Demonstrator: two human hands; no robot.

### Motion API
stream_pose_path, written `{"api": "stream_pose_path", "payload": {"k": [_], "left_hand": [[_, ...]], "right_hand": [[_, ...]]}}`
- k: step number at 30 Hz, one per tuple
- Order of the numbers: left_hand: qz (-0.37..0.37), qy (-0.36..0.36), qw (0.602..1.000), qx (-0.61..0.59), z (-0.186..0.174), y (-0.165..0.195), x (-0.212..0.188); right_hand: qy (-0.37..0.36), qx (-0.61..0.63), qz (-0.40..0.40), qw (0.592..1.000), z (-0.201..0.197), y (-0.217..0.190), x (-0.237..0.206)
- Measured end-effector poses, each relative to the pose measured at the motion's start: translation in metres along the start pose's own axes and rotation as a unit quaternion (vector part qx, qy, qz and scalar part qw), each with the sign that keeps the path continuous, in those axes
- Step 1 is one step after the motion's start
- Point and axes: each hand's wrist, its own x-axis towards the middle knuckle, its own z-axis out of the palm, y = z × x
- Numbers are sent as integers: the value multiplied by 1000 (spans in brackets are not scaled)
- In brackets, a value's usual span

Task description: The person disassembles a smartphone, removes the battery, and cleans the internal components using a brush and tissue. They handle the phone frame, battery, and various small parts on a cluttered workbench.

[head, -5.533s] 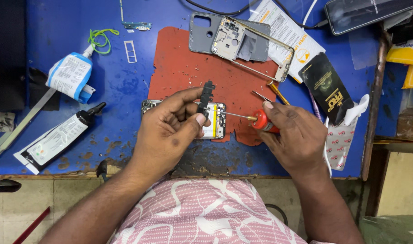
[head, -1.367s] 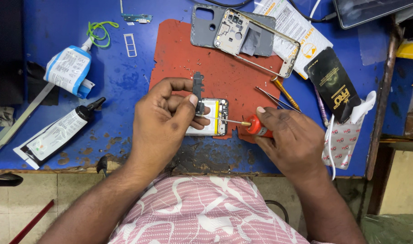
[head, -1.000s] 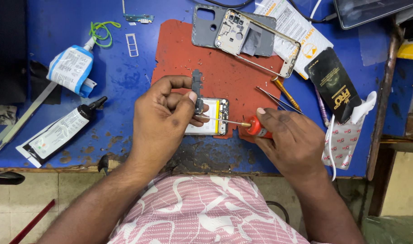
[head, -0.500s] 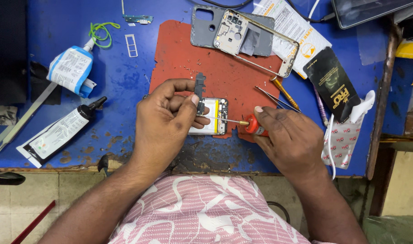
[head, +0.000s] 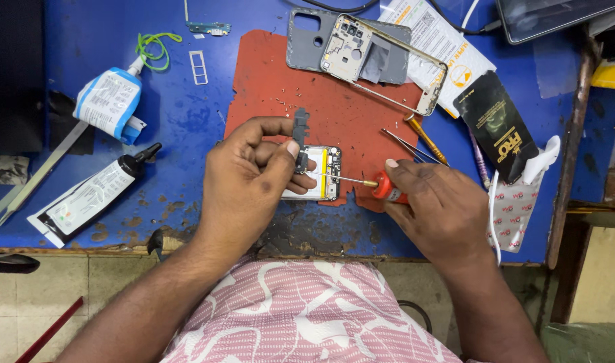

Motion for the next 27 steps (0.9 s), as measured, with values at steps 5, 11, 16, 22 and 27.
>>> {"api": "stream_pose_path", "payload": {"k": [5,11,16,22,27], "left_hand": [[59,-3,998,-30,-14,-6,4],[123,-11,992,-19,-30,-9,7],[113,-7,992,58,-31,-16,3],[136,-6,977,165,-31,-15,1],[131,-15,985,114,-24,-13,-3]], "right_hand": [[21,72,96,993,-9,10,-11],[91,-41,223,970,-27,38,-35],[65,-161,322,931,-24,80,-69],[46,-240,365,898,-14,109,-98],[46,-219,406,886,-5,108,-97]]}}
